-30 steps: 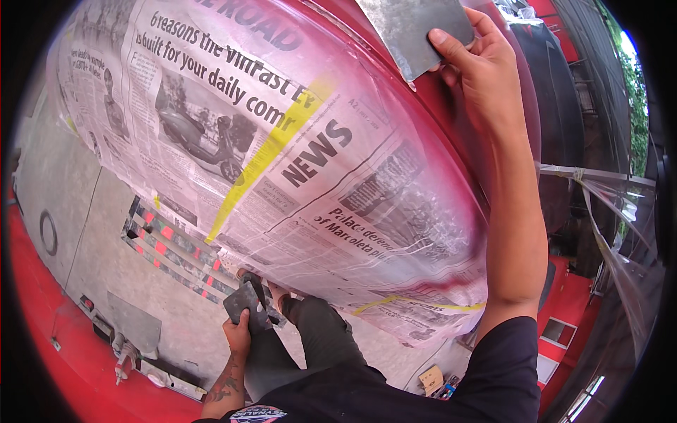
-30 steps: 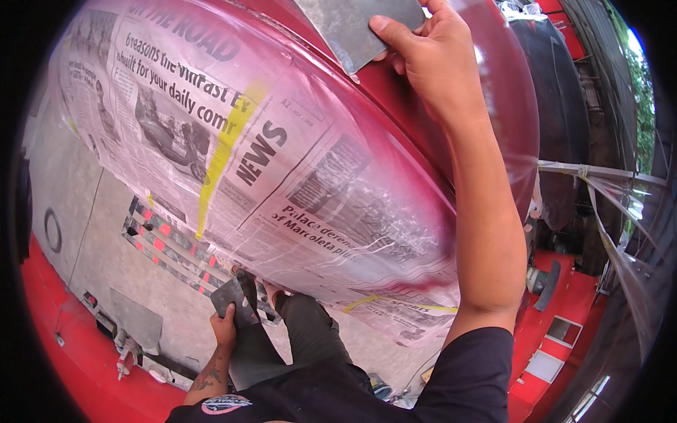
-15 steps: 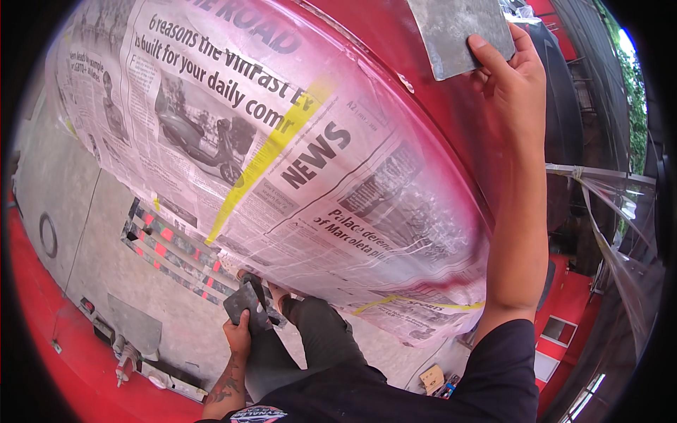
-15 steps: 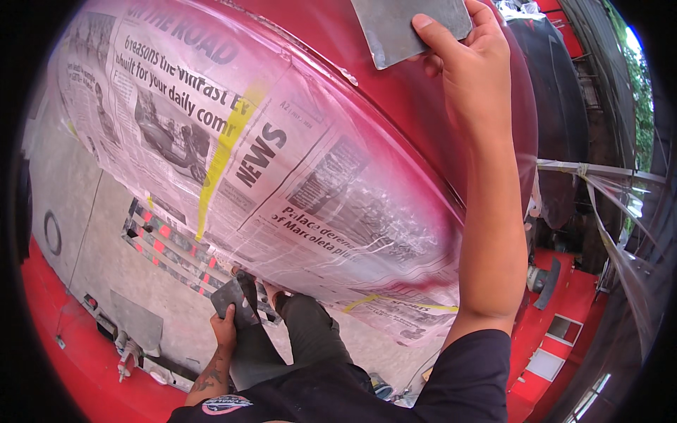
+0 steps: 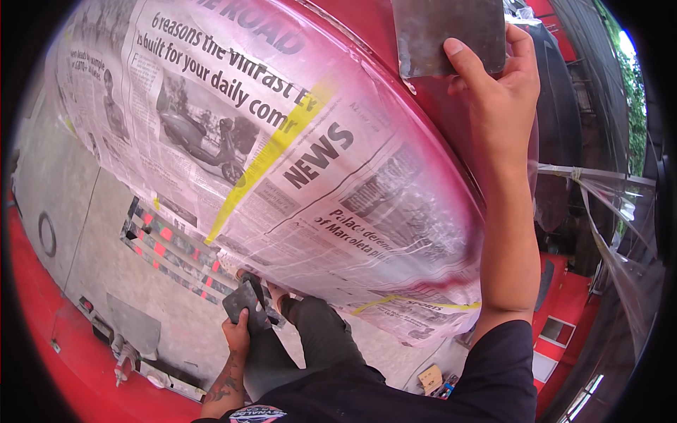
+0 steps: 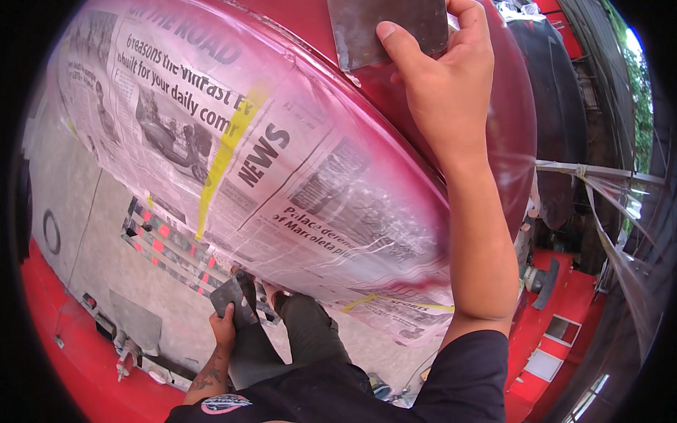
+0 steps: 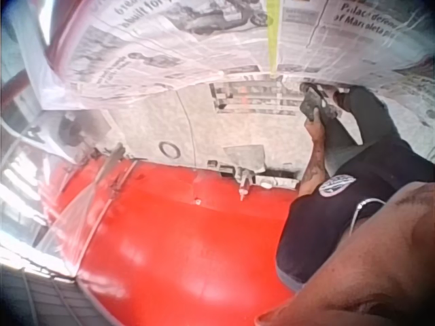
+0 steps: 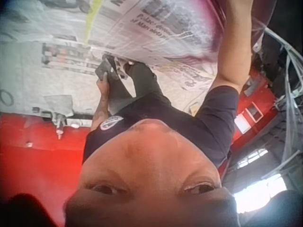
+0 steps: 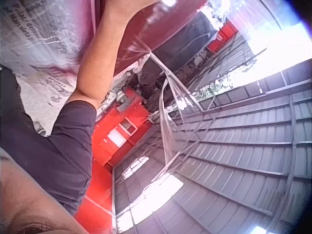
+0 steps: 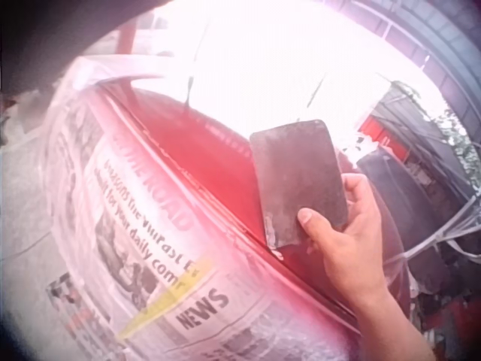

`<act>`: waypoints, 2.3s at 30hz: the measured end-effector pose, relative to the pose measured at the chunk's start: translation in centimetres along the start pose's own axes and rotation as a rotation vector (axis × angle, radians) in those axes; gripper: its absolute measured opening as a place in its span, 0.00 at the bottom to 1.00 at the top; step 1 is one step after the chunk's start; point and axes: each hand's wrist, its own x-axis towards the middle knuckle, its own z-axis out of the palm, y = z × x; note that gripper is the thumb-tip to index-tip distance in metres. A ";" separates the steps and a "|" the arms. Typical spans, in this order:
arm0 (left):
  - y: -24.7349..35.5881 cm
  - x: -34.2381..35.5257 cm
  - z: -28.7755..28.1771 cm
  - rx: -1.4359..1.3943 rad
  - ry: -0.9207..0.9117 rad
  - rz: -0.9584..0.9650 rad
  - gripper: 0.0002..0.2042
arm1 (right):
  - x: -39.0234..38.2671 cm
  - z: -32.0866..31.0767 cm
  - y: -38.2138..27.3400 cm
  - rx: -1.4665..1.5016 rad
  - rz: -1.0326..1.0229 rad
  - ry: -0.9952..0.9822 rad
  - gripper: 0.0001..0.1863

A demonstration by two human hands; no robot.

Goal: Applying and smoothing body filler on a car part covered in masking newspaper.

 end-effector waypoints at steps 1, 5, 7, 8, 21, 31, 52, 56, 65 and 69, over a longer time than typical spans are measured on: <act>0.0 0.0 0.0 0.019 0.004 0.005 0.15 | 0.0 0.1 -0.1 -0.023 -0.009 0.002 0.23; -0.1 0.0 0.0 0.003 0.006 0.005 0.15 | 0.3 0.2 0.5 0.057 -0.076 -0.037 0.23; -0.1 0.0 -0.1 0.013 0.005 0.012 0.15 | 0.5 0.0 0.7 0.048 -0.078 -0.081 0.22; 0.0 0.0 0.0 0.012 0.005 0.012 0.15 | 0.5 0.0 0.7 0.047 -0.079 -0.081 0.22; -0.4 0.1 0.0 -0.026 -0.009 0.009 0.14 | -0.5 -2.0 0.9 0.136 0.061 -0.117 0.21; -0.2 0.1 -0.4 -0.023 -0.007 -0.014 0.14 | -4.2 -9.0 1.8 0.660 0.196 0.031 0.16; 35.1 -12.9 12.4 -1.013 -0.703 0.355 0.21 | -18.3 -4.8 -11.8 1.036 0.861 0.216 0.23; 34.5 -12.2 10.2 -1.005 -0.703 0.433 0.21 | -13.4 -5.6 -8.5 0.502 0.504 0.265 0.24; 29.0 -10.2 4.8 -0.836 -0.546 0.353 0.20 | -4.4 -1.9 -2.8 0.111 0.264 0.229 0.19; 27.6 -9.4 2.7 -0.808 -0.479 0.289 0.18 | -4.0 -1.3 -2.6 0.074 0.273 0.167 0.19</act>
